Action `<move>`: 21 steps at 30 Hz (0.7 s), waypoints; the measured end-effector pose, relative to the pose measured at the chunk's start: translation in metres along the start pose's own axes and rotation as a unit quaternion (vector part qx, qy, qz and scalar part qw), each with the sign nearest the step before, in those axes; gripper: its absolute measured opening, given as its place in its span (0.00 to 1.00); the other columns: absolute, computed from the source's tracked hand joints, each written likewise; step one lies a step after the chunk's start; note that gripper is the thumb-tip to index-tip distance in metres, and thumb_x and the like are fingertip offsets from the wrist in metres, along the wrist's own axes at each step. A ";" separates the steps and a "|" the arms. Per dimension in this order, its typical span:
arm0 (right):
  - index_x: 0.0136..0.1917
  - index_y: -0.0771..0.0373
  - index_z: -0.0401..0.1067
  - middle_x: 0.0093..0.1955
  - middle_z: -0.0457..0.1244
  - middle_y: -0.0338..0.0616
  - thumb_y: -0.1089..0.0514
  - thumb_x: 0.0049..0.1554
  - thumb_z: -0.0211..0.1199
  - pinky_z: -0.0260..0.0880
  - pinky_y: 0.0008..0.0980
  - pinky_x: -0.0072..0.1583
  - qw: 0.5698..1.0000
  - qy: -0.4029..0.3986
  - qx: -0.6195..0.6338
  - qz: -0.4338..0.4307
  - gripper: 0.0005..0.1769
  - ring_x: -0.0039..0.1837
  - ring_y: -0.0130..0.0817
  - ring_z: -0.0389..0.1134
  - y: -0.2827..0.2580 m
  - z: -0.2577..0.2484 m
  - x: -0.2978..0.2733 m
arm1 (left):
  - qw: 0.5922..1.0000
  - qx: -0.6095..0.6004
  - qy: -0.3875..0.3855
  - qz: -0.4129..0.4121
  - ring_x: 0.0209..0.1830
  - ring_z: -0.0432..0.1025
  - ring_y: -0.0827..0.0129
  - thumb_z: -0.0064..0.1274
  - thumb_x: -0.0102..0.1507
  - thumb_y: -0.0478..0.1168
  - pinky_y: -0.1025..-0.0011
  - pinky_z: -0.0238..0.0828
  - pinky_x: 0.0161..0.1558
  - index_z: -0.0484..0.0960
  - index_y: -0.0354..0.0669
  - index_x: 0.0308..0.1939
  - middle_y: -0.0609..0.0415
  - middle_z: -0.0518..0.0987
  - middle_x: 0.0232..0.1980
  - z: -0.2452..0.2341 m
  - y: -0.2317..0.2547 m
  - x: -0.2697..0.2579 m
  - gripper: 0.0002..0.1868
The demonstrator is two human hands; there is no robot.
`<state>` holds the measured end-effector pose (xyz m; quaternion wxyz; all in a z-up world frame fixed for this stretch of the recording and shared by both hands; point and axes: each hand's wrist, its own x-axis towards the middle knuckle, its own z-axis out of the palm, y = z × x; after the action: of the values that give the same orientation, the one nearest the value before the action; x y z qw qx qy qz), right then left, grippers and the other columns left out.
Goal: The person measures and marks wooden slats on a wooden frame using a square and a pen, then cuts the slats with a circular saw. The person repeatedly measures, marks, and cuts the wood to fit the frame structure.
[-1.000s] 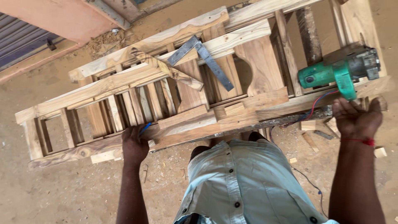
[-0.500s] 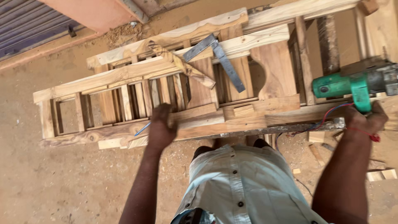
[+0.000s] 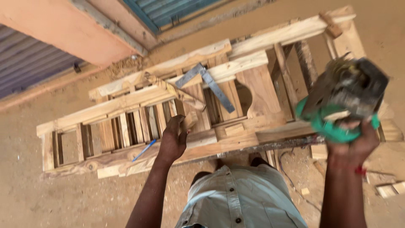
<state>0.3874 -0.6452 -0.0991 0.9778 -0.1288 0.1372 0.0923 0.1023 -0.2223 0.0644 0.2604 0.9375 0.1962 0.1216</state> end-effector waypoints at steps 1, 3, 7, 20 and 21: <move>0.59 0.68 0.66 0.46 0.65 0.48 0.59 0.79 0.44 0.73 0.32 0.51 0.997 -0.068 -0.039 0.014 0.12 0.45 0.38 0.68 -0.001 0.012 -0.019 | 0.998 -0.059 0.011 0.000 0.65 0.70 0.43 0.59 0.63 0.32 0.55 0.71 0.64 0.72 0.32 0.64 0.36 0.74 0.65 -0.003 0.009 0.007 0.26; 0.62 0.70 0.67 0.46 0.65 0.50 0.58 0.78 0.42 0.74 0.35 0.51 0.994 -0.080 0.006 0.073 0.15 0.45 0.39 0.68 0.005 0.029 -0.050 | 0.984 -0.173 0.037 0.000 0.67 0.73 0.50 0.59 0.65 0.35 0.59 0.73 0.67 0.71 0.34 0.66 0.38 0.73 0.66 -0.002 0.031 0.020 0.26; 0.61 0.77 0.69 0.49 0.67 0.59 0.58 0.75 0.43 0.75 0.47 0.56 0.942 -0.203 0.144 0.225 0.20 0.51 0.48 0.70 0.025 0.056 -0.103 | 0.970 -0.234 0.062 0.034 0.70 0.72 0.54 0.60 0.66 0.41 0.61 0.73 0.70 0.74 0.36 0.67 0.40 0.73 0.70 -0.006 0.078 0.051 0.27; 0.73 0.78 0.63 0.67 0.65 0.64 0.59 0.68 0.52 0.66 0.54 0.67 0.935 -0.208 0.037 0.286 0.25 0.65 0.53 0.69 0.037 0.120 -0.139 | 0.957 -0.236 0.111 0.130 0.70 0.72 0.57 0.62 0.65 0.43 0.62 0.74 0.69 0.78 0.47 0.67 0.44 0.76 0.69 -0.020 0.147 0.047 0.26; 0.73 0.78 0.62 0.67 0.65 0.63 0.59 0.68 0.53 0.66 0.54 0.67 0.932 -0.215 0.037 0.290 0.25 0.65 0.53 0.69 0.037 0.125 -0.139 | 0.955 -0.236 0.111 0.139 0.70 0.72 0.57 0.62 0.65 0.42 0.61 0.72 0.70 0.78 0.47 0.67 0.43 0.76 0.70 -0.020 0.148 0.044 0.26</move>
<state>0.2784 -0.5960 0.0497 0.9188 -0.0249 -0.0412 0.3917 0.1804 -0.3108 0.1659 0.4315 0.8479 0.0573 0.3026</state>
